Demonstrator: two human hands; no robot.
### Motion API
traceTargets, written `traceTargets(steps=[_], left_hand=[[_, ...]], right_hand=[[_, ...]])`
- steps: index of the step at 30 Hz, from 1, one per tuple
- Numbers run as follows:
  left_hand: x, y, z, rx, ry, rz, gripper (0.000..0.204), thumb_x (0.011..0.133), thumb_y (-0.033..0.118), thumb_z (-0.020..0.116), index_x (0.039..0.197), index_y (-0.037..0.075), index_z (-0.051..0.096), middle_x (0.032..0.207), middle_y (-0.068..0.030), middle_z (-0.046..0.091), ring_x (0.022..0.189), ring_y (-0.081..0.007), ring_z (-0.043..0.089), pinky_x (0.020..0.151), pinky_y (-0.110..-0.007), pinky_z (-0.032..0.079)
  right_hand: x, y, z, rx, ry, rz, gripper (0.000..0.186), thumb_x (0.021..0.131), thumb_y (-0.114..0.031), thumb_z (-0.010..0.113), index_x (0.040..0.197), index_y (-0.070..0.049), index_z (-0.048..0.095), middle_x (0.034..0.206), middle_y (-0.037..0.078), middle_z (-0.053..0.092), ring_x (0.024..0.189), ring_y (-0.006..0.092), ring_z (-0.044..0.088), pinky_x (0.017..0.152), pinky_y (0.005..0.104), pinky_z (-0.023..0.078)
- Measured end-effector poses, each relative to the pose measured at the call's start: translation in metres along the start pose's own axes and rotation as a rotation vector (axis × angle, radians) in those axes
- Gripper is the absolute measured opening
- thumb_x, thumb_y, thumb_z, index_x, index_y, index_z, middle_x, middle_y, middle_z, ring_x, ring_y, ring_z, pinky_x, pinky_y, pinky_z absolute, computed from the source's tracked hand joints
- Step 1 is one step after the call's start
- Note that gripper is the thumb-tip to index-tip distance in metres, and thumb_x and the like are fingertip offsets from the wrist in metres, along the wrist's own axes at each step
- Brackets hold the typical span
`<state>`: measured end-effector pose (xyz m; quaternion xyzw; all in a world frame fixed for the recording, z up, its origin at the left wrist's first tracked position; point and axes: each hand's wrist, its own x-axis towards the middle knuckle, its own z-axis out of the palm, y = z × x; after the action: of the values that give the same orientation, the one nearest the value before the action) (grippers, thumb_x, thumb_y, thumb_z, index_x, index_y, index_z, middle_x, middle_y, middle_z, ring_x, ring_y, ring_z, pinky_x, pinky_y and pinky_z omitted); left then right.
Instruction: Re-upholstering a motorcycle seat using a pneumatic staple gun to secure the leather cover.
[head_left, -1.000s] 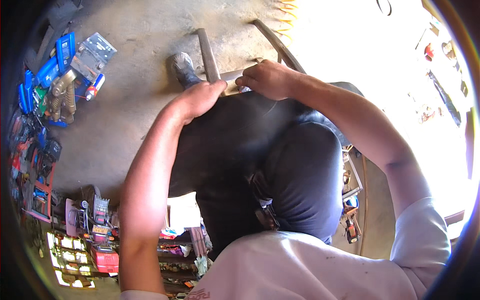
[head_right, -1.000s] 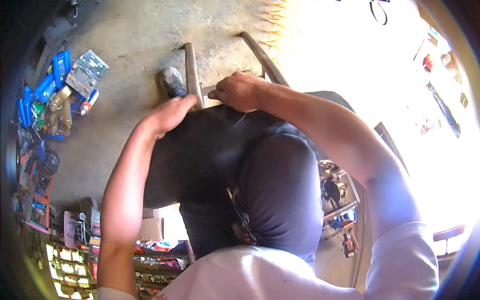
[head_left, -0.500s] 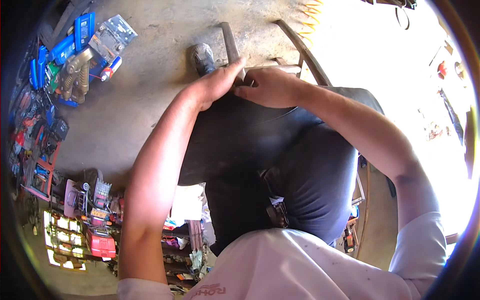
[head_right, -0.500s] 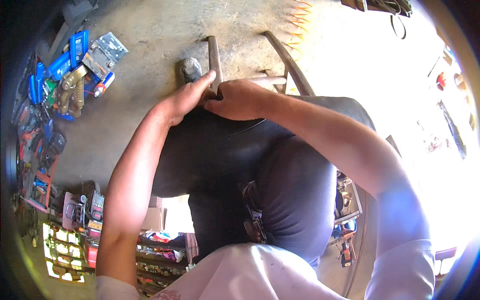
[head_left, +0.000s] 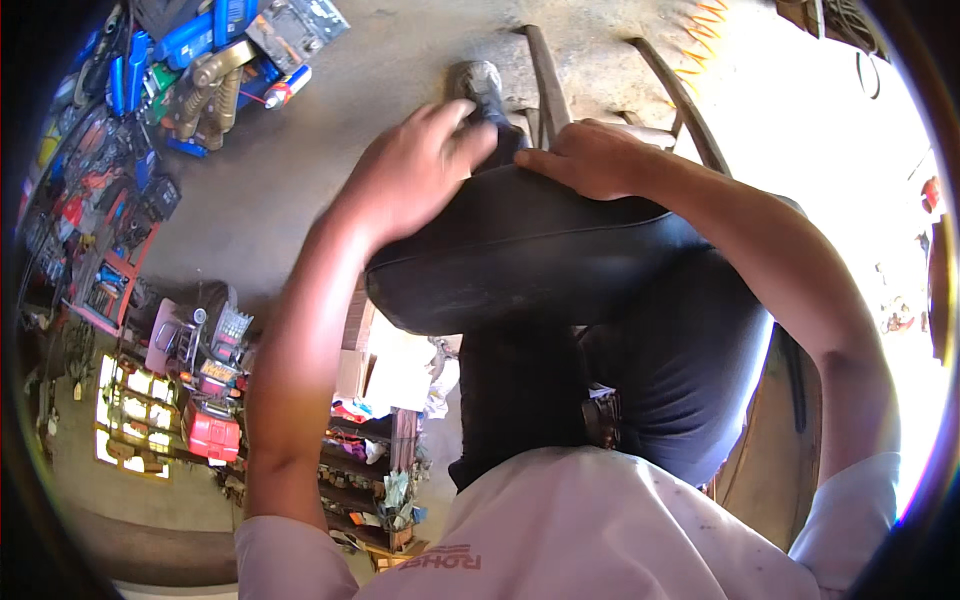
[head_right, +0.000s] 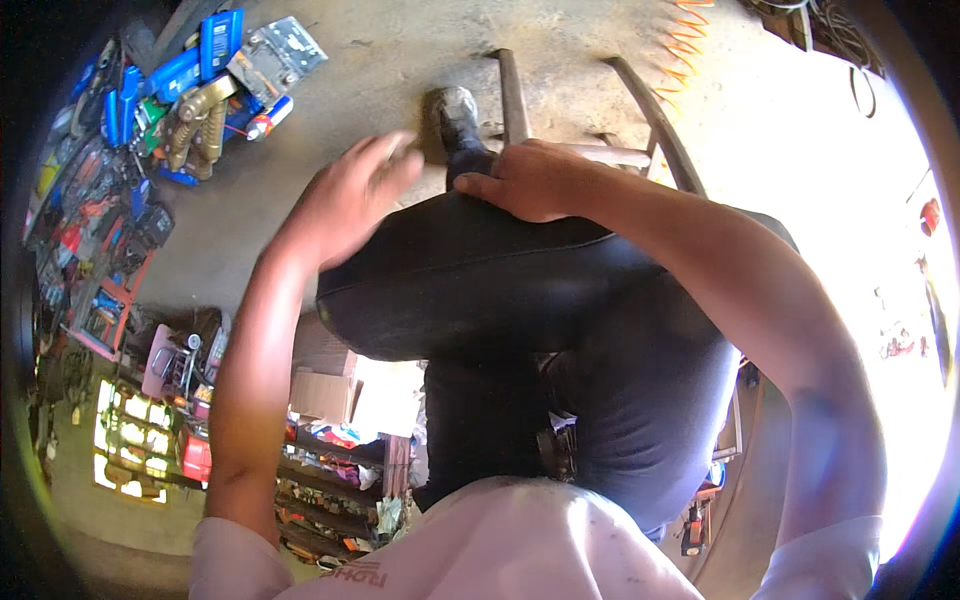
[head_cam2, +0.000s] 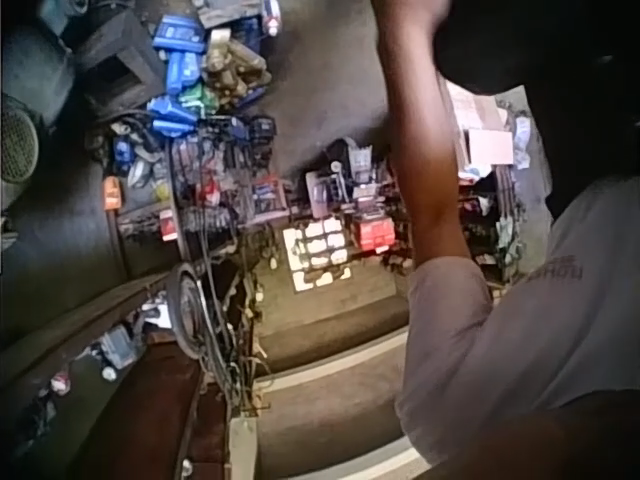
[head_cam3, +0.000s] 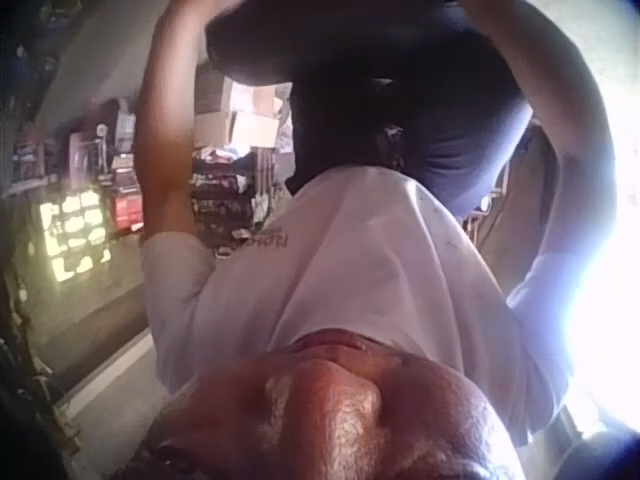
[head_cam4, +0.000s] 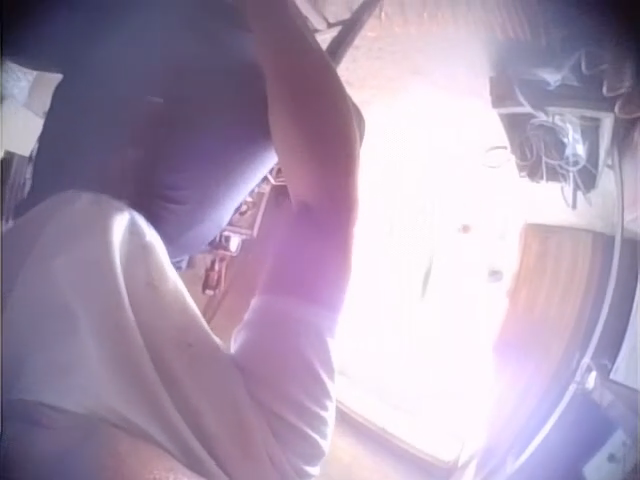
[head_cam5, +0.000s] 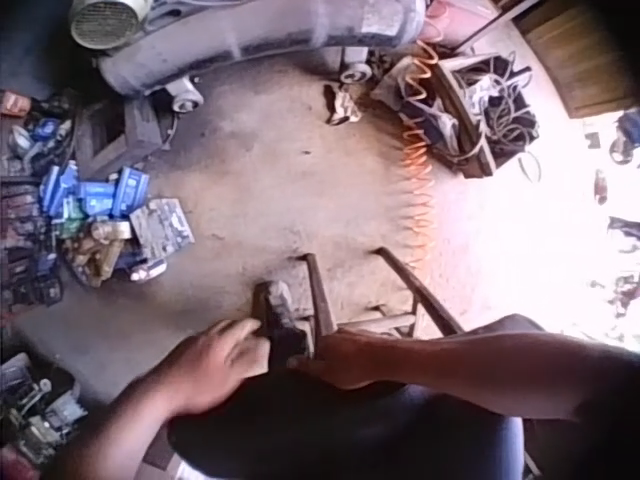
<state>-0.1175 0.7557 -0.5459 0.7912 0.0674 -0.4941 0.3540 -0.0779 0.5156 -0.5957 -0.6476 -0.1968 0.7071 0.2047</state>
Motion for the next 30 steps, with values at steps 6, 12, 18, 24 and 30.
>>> traceTargets(steps=[6, 12, 18, 24, 30], left_hand=[[-0.115, 0.033, 0.072, 0.505, 0.254, 0.223, 0.088, 0.096, 0.059, 0.064, 0.147, -0.011, 0.047, 0.147, -0.0361, 0.05, 0.139, -0.049, 0.049, 0.118, -0.055, 0.039], [-0.081, 0.008, 0.065, 0.47, 0.33, 0.188, 0.084, 0.097, 0.06, 0.062, 0.135, -0.015, 0.055, 0.128, -0.0354, 0.064, 0.118, -0.0474, 0.065, 0.104, -0.051, 0.052], [-0.055, 0.013, 0.041, 0.26, 0.1, -0.13, 0.06, 0.109, 0.052, 0.045, 0.101, -0.004, 0.063, 0.099, -0.0294, 0.071, 0.096, -0.0487, 0.07, 0.088, -0.055, 0.055], [-0.022, -0.002, 0.034, 0.113, -0.155, -0.305, 0.058, 0.11, 0.044, 0.043, 0.104, -0.007, 0.07, 0.102, -0.036, 0.069, 0.106, -0.0518, 0.066, 0.096, -0.056, 0.051], [-0.011, -0.008, 0.033, 0.096, -0.176, -0.343, 0.062, 0.108, 0.049, 0.046, 0.104, -0.007, 0.074, 0.102, -0.037, 0.068, 0.107, -0.0508, 0.067, 0.094, -0.052, 0.051]], right_hand=[[0.006, -0.002, 0.002, 0.041, -0.014, 0.052, 0.083, 0.105, -0.069, 0.041, 0.096, 0.005, 0.078, 0.094, 0.031, 0.073, 0.098, 0.0478, 0.071, 0.092, 0.0529, 0.053], [0.014, 0.003, 0.01, 0.002, 0.03, 0.05, 0.076, 0.106, -0.065, 0.044, 0.095, 0.001, 0.08, 0.084, 0.025, 0.074, 0.086, 0.0388, 0.074, 0.086, 0.0487, 0.055], [0.004, 0.0, 0.001, 0.052, 0.017, 0.027, 0.083, 0.105, -0.07, 0.04, 0.097, 0.004, 0.078, 0.095, 0.031, 0.073, 0.098, 0.0484, 0.071, 0.092, 0.0518, 0.054], [0.002, 0.001, 0.006, 0.03, 0.017, 0.051, 0.079, 0.106, -0.068, 0.039, 0.101, -0.001, 0.079, 0.099, 0.028, 0.074, 0.101, 0.0464, 0.071, 0.094, 0.0522, 0.053], [0.0, 0.001, 0.002, 0.058, 0.061, 0.008, 0.075, 0.105, -0.067, 0.045, 0.101, 0.0, 0.079, 0.094, 0.03, 0.073, 0.098, 0.0446, 0.071, 0.093, 0.051, 0.053]])
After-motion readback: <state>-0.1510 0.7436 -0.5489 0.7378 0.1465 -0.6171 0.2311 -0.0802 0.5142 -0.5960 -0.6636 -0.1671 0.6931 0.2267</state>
